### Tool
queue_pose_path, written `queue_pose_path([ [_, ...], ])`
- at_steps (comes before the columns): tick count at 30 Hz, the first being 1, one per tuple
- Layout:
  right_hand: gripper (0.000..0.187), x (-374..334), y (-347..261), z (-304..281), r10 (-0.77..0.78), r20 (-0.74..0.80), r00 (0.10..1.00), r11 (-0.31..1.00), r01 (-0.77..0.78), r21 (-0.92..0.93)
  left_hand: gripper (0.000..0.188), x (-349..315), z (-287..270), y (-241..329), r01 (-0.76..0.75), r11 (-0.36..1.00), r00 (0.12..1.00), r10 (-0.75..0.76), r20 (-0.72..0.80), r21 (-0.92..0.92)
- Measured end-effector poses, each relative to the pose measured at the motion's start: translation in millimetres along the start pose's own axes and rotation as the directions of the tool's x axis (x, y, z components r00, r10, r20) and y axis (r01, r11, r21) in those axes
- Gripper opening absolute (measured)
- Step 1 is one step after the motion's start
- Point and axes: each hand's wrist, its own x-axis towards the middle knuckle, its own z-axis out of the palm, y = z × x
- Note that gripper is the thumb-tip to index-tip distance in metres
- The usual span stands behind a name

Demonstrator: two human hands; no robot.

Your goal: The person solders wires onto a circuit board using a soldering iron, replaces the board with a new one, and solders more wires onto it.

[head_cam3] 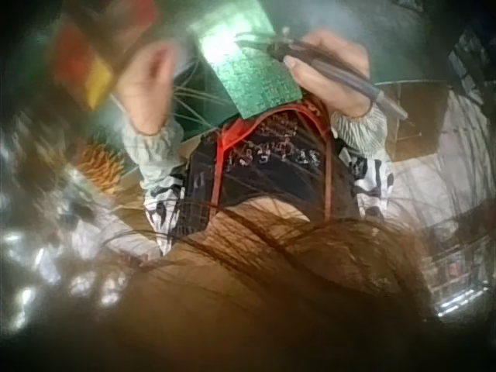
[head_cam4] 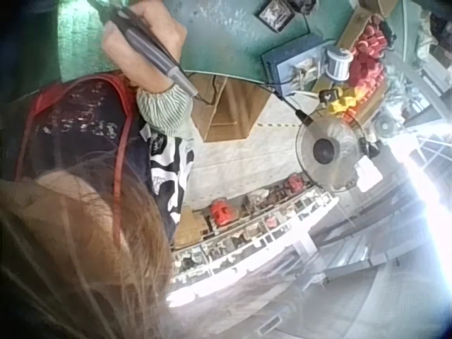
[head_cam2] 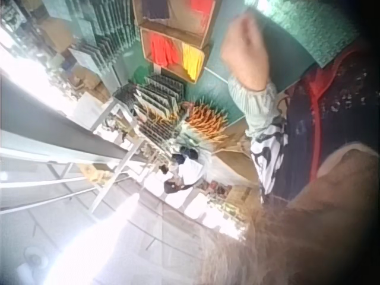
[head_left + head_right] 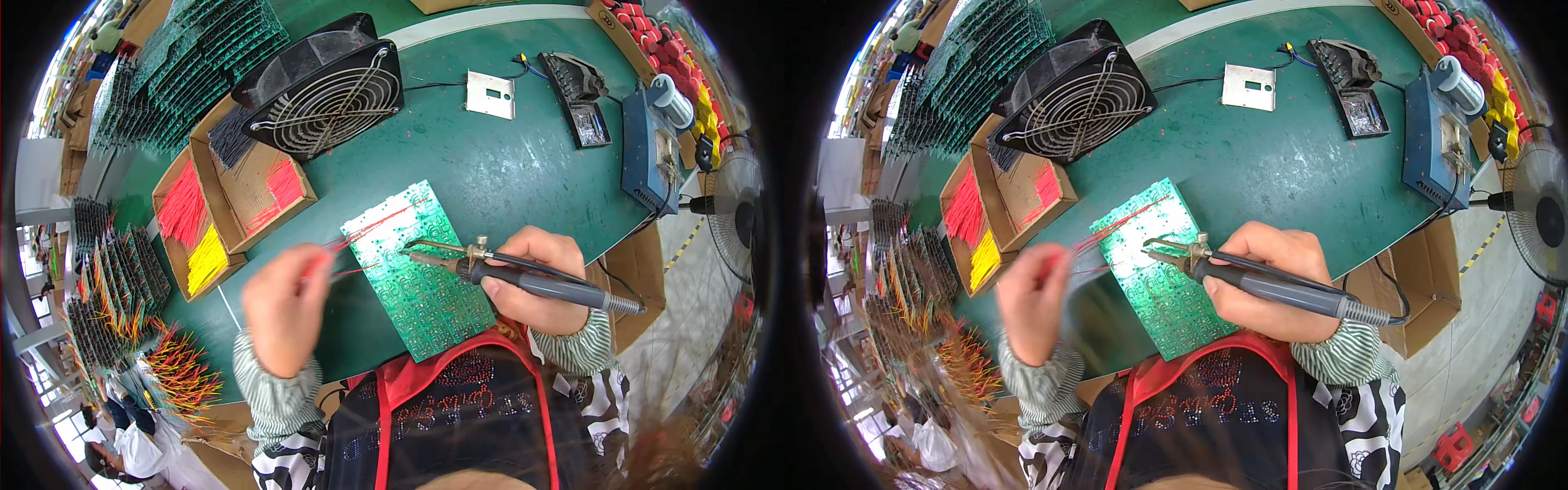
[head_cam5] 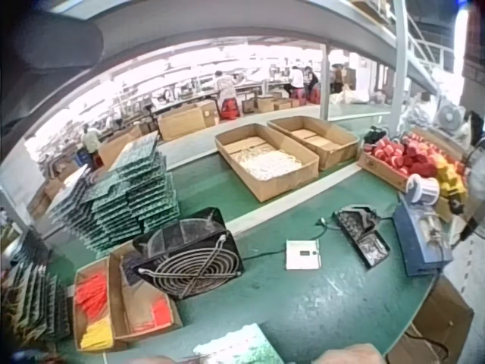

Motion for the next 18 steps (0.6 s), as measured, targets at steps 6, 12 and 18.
queue_pose_path([
  [6, 0.015, -1.0, 0.1, -0.8, -0.053, -0.029, 0.998, 0.997, 0.052, -0.05, 0.01, -1.7, 30.0, 2.5, -0.067, 0.989, 0.974, 0.093, 0.208, -0.131],
  [12, 0.016, -0.5, 4.3, -2.6, -0.02, -0.022, 1.0, 0.999, 0.02, -0.037, 0.011, 4.1, 39.7, 2.6, -0.046, 0.983, 0.969, 0.088, 0.233, -0.18],
  [18, 0.016, 4.0, 5.7, -1.3, -0.02, 0.016, 1.0, 1.0, 0.02, -0.011, 0.01, 5.0, 37.7, 4.9, -0.034, 0.985, 0.966, 0.076, 0.247, -0.167],
])
